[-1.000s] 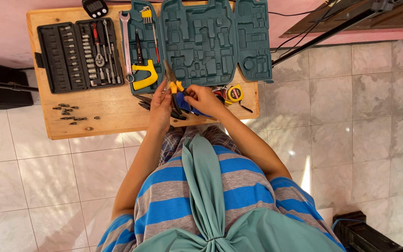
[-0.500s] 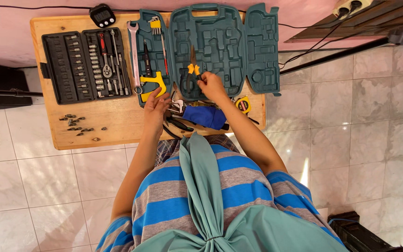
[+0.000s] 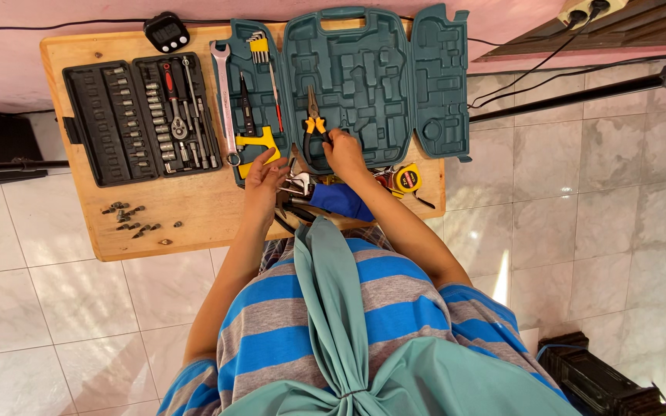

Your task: The person wipes small metal hardware pieces with a blue cloth and places them into a black organizer tray. They then wipe and place several tools, including pliers and screwdrivers, into a green toolbox on a wooden table.

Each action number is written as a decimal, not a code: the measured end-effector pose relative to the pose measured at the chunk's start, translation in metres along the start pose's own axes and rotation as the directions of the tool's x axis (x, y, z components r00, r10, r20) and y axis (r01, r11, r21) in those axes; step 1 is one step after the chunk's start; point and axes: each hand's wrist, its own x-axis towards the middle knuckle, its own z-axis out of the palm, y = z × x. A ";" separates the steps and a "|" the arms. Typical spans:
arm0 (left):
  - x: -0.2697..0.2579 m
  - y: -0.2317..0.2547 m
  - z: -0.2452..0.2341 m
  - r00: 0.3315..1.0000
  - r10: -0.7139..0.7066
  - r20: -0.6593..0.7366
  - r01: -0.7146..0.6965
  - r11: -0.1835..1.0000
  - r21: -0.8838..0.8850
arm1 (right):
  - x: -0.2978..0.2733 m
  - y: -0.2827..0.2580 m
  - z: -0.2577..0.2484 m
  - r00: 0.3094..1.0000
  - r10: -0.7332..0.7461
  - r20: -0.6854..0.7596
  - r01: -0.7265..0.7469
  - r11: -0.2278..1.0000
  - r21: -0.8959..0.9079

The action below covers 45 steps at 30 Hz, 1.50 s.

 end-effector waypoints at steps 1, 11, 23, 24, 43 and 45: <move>0.000 -0.001 -0.002 1.000 0.004 0.002 -0.004 1.000 0.000 | -0.001 -0.001 0.001 1.000 0.021 -0.004 -0.021 1.000 -0.009; -0.001 -0.004 -0.014 1.000 0.008 -0.019 -0.008 1.000 0.011 | -0.009 -0.014 -0.001 0.998 0.031 -0.063 -0.034 0.999 -0.043; -0.008 0.001 -0.013 0.999 0.007 -0.047 -0.007 1.000 0.001 | -0.010 -0.022 -0.010 0.997 0.071 -0.019 -0.071 0.997 0.034; -0.009 0.001 -0.013 0.999 0.005 -0.049 -0.005 1.000 0.010 | -0.010 -0.021 -0.009 0.999 0.046 -0.027 -0.045 0.999 0.022; -0.012 0.001 -0.015 0.997 0.037 -0.062 -0.039 0.999 -0.035 | -0.005 -0.007 0.001 0.996 -0.037 -0.080 0.038 0.999 0.012; -0.012 0.002 -0.014 0.997 0.047 -0.057 -0.049 0.998 -0.042 | -0.005 -0.007 0.002 0.995 -0.063 -0.079 0.061 0.998 -0.023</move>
